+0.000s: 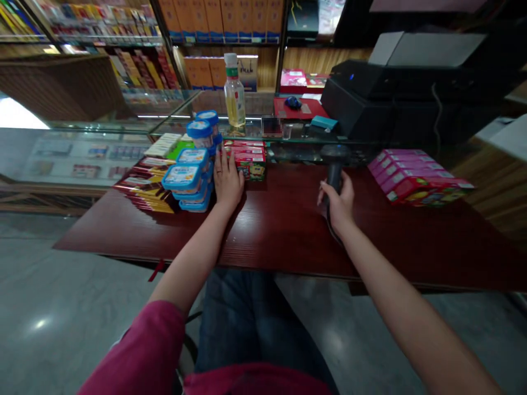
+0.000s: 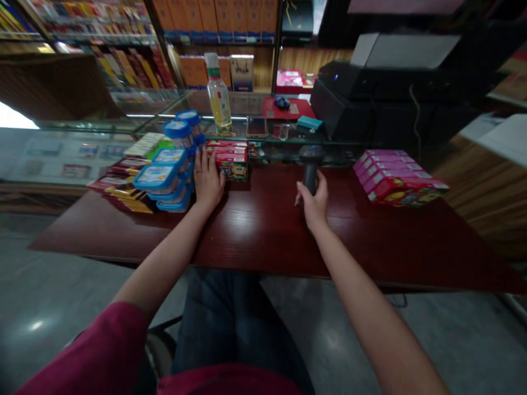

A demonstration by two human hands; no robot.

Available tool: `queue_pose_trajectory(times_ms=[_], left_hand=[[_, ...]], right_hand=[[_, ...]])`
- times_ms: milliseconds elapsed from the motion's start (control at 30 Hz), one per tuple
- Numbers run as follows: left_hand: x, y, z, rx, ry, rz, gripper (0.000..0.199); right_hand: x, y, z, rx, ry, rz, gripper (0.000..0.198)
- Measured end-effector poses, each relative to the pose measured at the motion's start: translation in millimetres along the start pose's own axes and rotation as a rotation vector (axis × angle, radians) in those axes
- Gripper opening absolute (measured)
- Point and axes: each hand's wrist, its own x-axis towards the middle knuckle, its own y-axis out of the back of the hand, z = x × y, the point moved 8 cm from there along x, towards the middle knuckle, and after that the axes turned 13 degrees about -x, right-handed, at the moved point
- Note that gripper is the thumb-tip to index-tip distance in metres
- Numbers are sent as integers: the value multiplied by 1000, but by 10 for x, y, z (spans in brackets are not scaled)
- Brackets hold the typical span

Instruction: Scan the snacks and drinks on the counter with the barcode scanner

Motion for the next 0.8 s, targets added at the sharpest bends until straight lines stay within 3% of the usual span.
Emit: queue_pose_trajectory(times_ms=[100,167,233,333,433,500,600,800], left_hand=[[2,-67,128,11,-57,-65,53],[0,-115,237,3,-116,-134,49],[2,-148,315,-16,-155,-192,49],[18,-188,367,-34,-170,-247,50],[27,-243,391,-43,-161,-269,50],[20,-284,416,-48,-166,-265,51],[-6,-350,461,-47,-190,-264,53],[-27,-356,473,-31,-195,-262,53]], right_hand=[[81,-356,110,53,-63,-156,54],[71,-462,153,49,-87,-247,58],[12,-436,151,20,-90,-275,65],[-129,-239,52,-9,-51,-202,69],[-292,-122,-53,70,-59,-181,54],[-390,-163,-75,131,-111,-254,41],[-486,-256,-73,156,-166,-353,38],[-528,-273,-43,153,-175,-386,36]])
